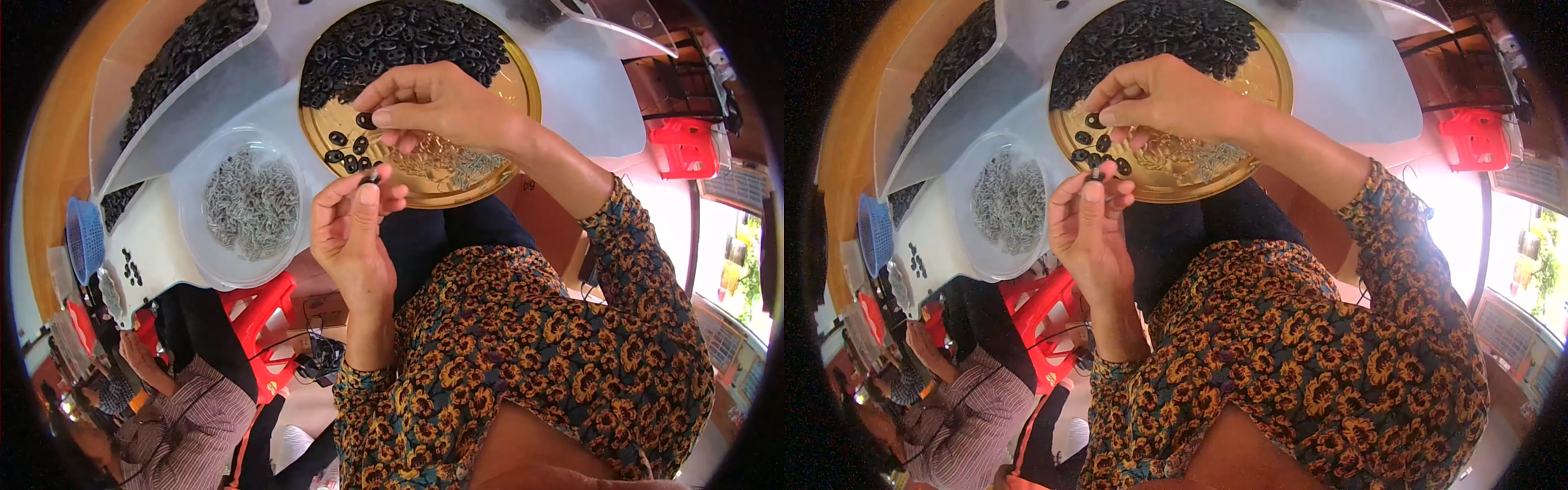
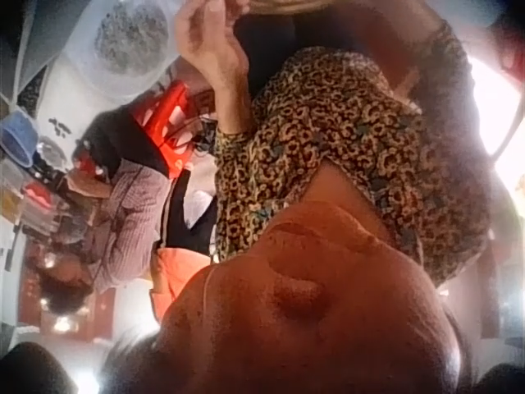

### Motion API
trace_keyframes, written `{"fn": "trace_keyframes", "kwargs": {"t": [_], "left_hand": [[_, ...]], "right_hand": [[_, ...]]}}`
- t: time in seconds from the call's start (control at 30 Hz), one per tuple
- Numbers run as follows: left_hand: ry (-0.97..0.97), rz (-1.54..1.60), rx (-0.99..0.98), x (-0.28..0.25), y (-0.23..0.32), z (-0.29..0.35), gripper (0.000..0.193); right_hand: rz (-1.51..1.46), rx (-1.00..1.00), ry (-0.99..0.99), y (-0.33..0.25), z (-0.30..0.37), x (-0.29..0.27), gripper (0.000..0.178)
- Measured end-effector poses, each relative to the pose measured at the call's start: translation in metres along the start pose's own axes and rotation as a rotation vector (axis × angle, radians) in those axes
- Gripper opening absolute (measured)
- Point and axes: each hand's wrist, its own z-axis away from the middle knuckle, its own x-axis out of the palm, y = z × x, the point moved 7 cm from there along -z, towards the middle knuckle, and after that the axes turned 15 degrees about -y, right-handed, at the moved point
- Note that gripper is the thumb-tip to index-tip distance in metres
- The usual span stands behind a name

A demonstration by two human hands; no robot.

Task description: The person sorts and inspects small black plastic components by hand, picking them from a gold tray and placing them into a plastic bin.

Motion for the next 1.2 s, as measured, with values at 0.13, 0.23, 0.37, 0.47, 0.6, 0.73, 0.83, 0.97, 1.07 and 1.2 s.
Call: {"fn": "trace_keyframes", "kwargs": {"t": [0.13,0.23,0.37,0.47,0.6,0.73,0.83,0.97,1.07,1.2], "left_hand": [[-0.002,-0.079,0.118,0.010,0.008,-0.006,0.019],[-0.066,-0.107,0.158,0.018,0.011,-0.005,0.019],[-0.096,-0.177,0.183,0.025,0.011,-0.003,0.018],[-0.115,-0.174,0.208,0.027,0.013,-0.001,0.018],[-0.102,-0.193,0.223,0.027,0.016,0.002,0.018],[-0.106,-0.213,0.195,0.029,0.016,0.003,0.019],[-0.120,-0.263,0.172,0.031,0.015,0.004,0.021],[-0.145,-0.251,0.177,0.033,0.015,0.003,0.021],[-0.165,-0.251,0.174,0.036,0.014,0.002,0.021],[-0.115,-0.231,0.179,0.035,0.013,0.002,0.020]], "right_hand": [[-0.487,-0.012,0.007,0.014,0.023,0.007,0.023],[-0.665,-0.024,-0.045,0.015,0.034,0.021,0.023],[-0.870,-0.017,-0.045,0.027,0.039,0.029,0.025],[-0.929,-0.038,-0.061,0.023,0.045,0.035,0.025],[-0.824,-0.080,0.004,0.017,0.049,0.034,0.026],[-0.657,-0.210,0.081,0.013,0.053,0.030,0.025],[-0.548,-0.245,0.151,0.010,0.058,0.027,0.024],[-0.567,-0.258,0.194,0.013,0.061,0.028,0.023],[-0.652,-0.272,0.185,0.018,0.059,0.032,0.024],[-0.801,-0.238,0.135,0.022,0.059,0.038,0.025]]}}
